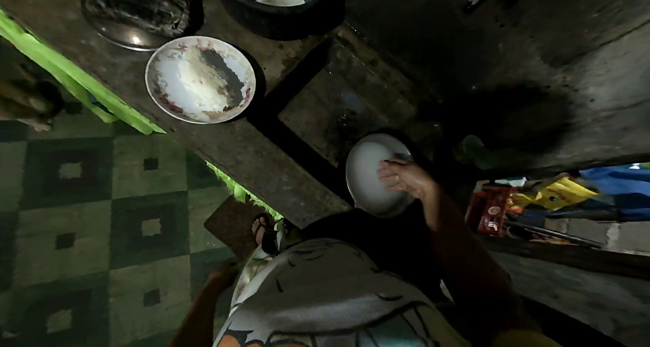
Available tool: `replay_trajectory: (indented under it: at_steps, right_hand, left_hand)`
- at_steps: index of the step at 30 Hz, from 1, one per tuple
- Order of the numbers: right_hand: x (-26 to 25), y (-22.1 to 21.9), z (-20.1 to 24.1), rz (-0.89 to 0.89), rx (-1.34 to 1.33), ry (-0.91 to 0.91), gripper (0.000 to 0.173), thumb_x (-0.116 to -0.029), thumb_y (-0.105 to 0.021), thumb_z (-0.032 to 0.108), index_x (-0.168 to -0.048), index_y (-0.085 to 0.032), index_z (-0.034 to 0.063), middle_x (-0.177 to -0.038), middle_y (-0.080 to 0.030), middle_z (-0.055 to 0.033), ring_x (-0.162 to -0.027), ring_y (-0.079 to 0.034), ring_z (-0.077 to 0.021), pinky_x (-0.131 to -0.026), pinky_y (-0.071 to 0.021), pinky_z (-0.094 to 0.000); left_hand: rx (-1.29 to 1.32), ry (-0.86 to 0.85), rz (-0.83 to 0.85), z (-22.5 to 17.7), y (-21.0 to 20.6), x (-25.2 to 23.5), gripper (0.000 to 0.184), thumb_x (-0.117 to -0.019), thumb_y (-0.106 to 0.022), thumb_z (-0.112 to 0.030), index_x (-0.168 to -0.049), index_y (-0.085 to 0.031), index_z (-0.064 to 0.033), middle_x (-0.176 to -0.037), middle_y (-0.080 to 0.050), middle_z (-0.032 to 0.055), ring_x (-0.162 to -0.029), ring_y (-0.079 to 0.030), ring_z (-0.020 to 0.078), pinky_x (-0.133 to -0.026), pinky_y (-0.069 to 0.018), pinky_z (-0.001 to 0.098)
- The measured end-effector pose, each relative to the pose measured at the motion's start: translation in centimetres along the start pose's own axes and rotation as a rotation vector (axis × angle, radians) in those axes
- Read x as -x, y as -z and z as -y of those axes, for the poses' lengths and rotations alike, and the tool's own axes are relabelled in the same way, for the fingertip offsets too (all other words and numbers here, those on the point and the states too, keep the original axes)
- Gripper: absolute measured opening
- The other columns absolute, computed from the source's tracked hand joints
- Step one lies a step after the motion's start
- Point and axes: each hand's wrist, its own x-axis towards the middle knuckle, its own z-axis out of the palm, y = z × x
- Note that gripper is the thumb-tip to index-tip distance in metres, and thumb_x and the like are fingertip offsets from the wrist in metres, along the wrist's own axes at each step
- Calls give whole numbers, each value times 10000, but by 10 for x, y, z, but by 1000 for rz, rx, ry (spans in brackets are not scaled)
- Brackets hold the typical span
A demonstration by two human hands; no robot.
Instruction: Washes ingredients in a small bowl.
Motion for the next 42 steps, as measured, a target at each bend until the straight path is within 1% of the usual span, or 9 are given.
replay_trajectory:
  at_steps: [6,11,17,22,25,30,37,40,42]
  right_hand:
    - [-36,25,13,-48,-62,-48,444,-1119,-423,337,-1478,-460,77,-1350,-621,-178,-1133,-670,-306,-899,-565,-478]
    - [-53,26,17,-56,-10,-79,463,-1114,-444,344,-1483,-458,64,-1396,-572,-197,-1194,-621,-327,-944,-536,-490]
    - [-62,24,17,-64,47,-102,452,-1109,-458,335,-1472,-467,67,-1391,-547,-206,-1167,-598,-309,-940,-516,-465]
    - [-63,23,19,-68,50,-113,457,-1109,-466,325,-1480,-464,58,-1392,-533,-210,-1190,-570,-311,-967,-494,-471]
    - [-64,22,18,-70,62,-115,460,-1112,-456,327,-1478,-459,48,-1391,-534,-216,-1190,-575,-313,-970,-497,-472]
    - [-68,23,16,-84,91,-101,451,-1104,-475,345,-1443,-483,48,-1296,-567,-177,-1049,-583,-251,-890,-502,-425]
    - [-71,21,18,-81,103,-107,477,-1100,-490,335,-1484,-451,56,-1368,-537,-211,-1143,-573,-306,-945,-494,-479]
    - [-71,21,18,-71,113,-112,473,-1096,-498,336,-1474,-450,56,-1351,-531,-207,-1111,-571,-299,-922,-499,-474]
    - [-67,21,20,-57,113,-110,485,-1095,-499,345,-1486,-449,62,-1407,-525,-222,-1182,-578,-333,-954,-506,-495]
  left_hand:
    - [37,-35,-43,-2,11,-5,439,-1085,-530,-228,-1478,-510,-33,-1410,-587,260,-1313,-564,422,-1105,-421,583]
    - [14,-59,-55,-22,17,-7,447,-1085,-527,-256,-1476,-514,-41,-1420,-582,249,-1325,-559,408,-1120,-408,587]
    - [-54,-76,-29,-32,12,2,440,-1095,-507,-263,-1480,-519,-51,-1444,-566,252,-1366,-526,416,-1147,-378,589]
    - [-11,-71,-12,-30,14,14,437,-1105,-488,-239,-1477,-503,-11,-1438,-566,260,-1356,-530,417,-1143,-377,573]
    - [-12,-31,-17,-23,14,12,446,-1096,-507,-256,-1481,-505,-31,-1431,-571,259,-1345,-535,427,-1124,-391,590]
    - [-15,-21,-38,-15,11,5,457,-1082,-534,-273,-1480,-518,-50,-1420,-586,254,-1343,-545,425,-1130,-395,601]
    - [-10,-56,-27,-29,9,11,448,-1096,-507,-263,-1480,-511,-33,-1439,-573,246,-1360,-532,412,-1146,-379,582]
    - [8,-39,-28,-28,7,10,446,-1091,-516,-265,-1482,-514,-49,-1420,-589,243,-1343,-547,412,-1133,-390,584]
    - [4,-33,-33,-24,5,6,441,-1089,-522,-278,-1472,-527,-59,-1407,-599,238,-1328,-559,411,-1125,-400,588]
